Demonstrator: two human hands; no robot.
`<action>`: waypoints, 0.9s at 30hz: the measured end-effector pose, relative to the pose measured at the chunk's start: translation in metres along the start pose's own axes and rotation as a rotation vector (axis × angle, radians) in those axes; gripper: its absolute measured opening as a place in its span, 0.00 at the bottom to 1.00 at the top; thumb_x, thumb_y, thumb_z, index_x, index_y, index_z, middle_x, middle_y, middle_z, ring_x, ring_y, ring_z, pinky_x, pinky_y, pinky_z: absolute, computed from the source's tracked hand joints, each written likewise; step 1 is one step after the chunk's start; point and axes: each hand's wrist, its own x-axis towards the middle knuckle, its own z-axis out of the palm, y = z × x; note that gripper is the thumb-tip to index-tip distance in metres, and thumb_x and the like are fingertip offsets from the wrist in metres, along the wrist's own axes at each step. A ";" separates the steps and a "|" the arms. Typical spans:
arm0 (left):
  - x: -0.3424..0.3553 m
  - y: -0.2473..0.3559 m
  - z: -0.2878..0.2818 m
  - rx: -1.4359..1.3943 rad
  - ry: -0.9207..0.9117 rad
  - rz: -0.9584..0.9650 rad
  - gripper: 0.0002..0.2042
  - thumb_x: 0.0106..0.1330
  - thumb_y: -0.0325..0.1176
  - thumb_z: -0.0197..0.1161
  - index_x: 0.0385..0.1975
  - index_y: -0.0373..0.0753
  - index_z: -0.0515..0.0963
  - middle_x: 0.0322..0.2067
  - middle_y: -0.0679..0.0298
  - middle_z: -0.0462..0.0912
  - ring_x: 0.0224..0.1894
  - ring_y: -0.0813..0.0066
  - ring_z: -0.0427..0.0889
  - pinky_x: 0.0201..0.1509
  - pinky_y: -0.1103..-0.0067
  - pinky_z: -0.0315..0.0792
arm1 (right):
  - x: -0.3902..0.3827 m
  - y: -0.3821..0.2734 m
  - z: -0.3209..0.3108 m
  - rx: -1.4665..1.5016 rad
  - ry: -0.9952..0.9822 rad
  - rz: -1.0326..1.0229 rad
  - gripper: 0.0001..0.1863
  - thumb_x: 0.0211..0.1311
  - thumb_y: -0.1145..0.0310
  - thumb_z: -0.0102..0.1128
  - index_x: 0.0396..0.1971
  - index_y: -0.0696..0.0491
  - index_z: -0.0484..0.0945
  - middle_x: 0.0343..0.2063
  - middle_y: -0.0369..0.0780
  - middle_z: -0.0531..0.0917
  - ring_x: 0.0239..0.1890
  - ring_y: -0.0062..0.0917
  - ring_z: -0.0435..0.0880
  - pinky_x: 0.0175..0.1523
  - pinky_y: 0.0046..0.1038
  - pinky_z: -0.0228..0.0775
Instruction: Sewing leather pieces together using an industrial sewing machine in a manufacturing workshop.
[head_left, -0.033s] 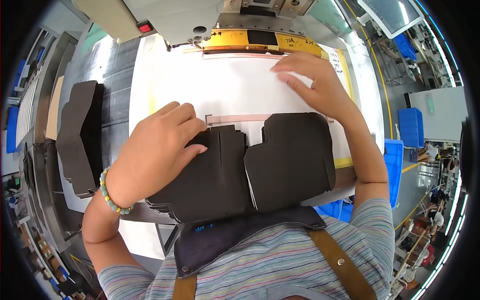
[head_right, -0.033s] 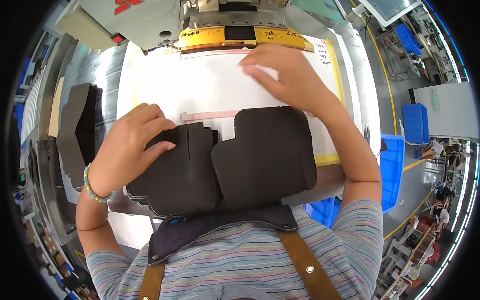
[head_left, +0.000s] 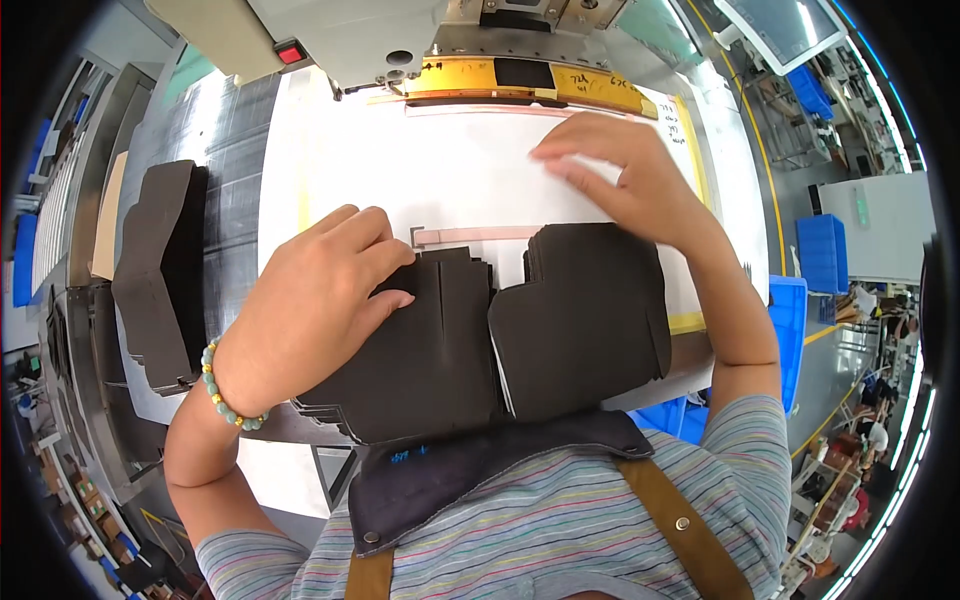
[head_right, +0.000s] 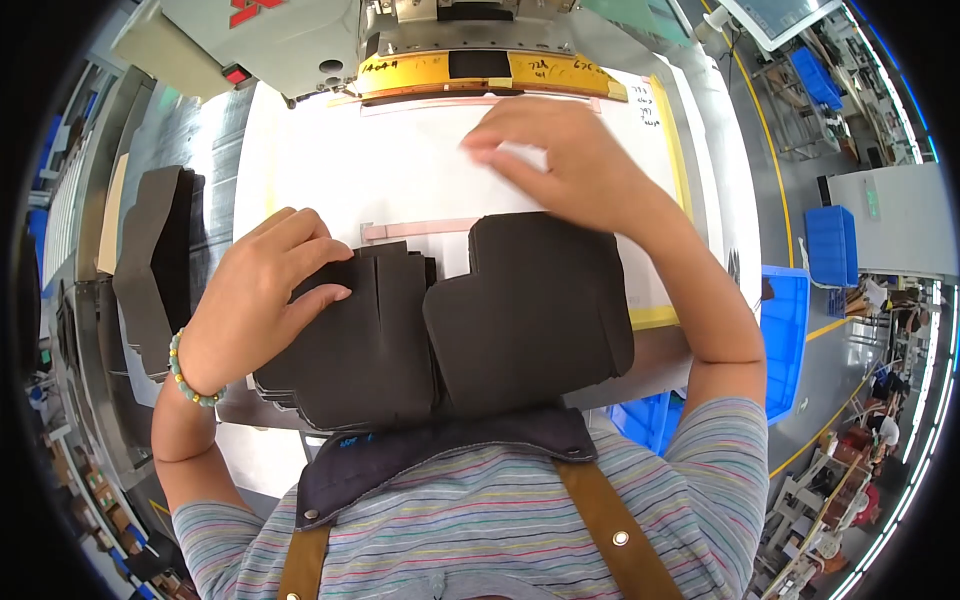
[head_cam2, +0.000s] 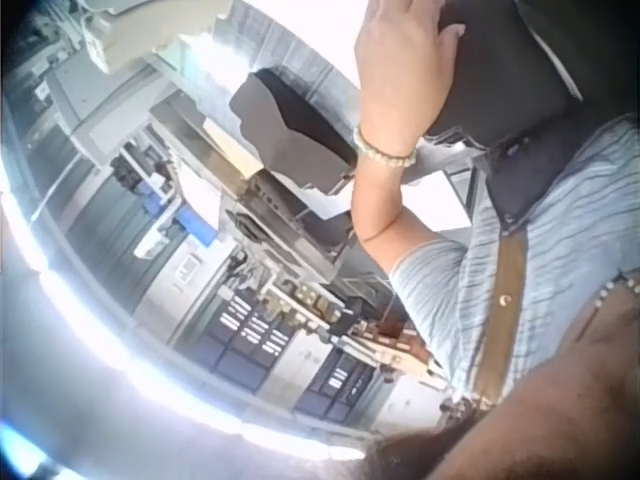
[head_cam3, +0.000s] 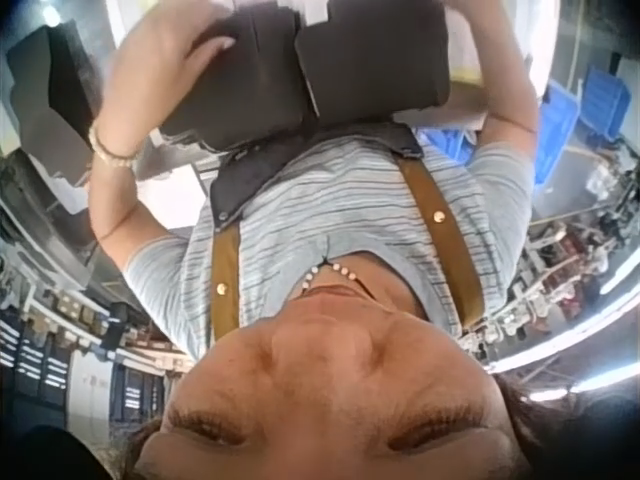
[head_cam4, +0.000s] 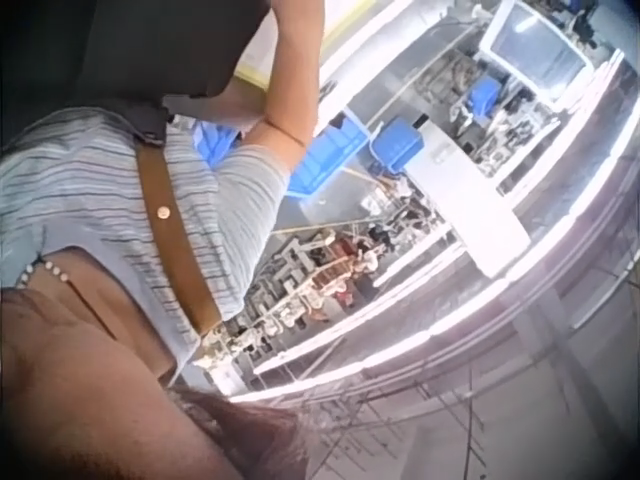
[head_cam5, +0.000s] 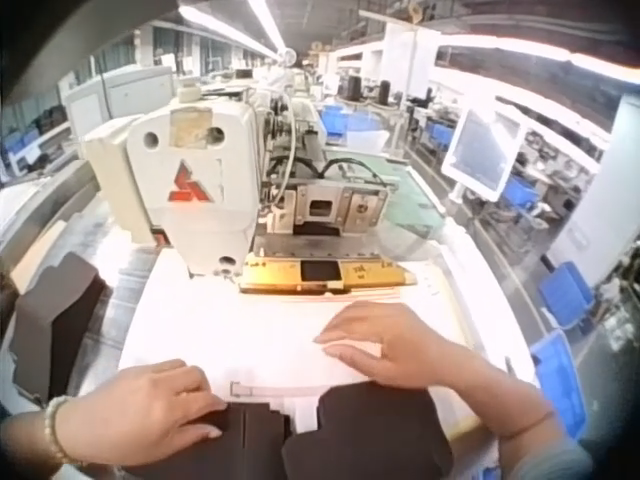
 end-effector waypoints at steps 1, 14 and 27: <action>-0.003 0.001 0.001 0.002 -0.002 -0.002 0.15 0.58 0.25 0.78 0.45 0.33 0.84 0.39 0.57 0.80 0.43 0.54 0.81 0.48 0.63 0.78 | 0.005 -0.015 0.005 0.003 0.001 -0.001 0.11 0.72 0.69 0.68 0.48 0.59 0.88 0.43 0.45 0.91 0.49 0.41 0.90 0.57 0.38 0.81; -0.001 -0.008 0.021 -0.200 0.118 -0.029 0.10 0.59 0.23 0.76 0.38 0.35 0.82 0.37 0.58 0.81 0.44 0.55 0.81 0.47 0.64 0.77 | 0.018 -0.063 0.061 0.404 -0.249 0.135 0.08 0.68 0.72 0.74 0.42 0.60 0.87 0.36 0.41 0.86 0.36 0.27 0.87 0.44 0.29 0.80; 0.006 -0.013 0.023 -0.295 0.124 -0.021 0.08 0.59 0.18 0.75 0.35 0.34 0.83 0.34 0.60 0.81 0.40 0.59 0.82 0.45 0.68 0.77 | 0.024 -0.070 0.063 0.500 -0.249 0.263 0.05 0.67 0.71 0.75 0.37 0.57 0.90 0.32 0.40 0.87 0.34 0.25 0.85 0.42 0.29 0.79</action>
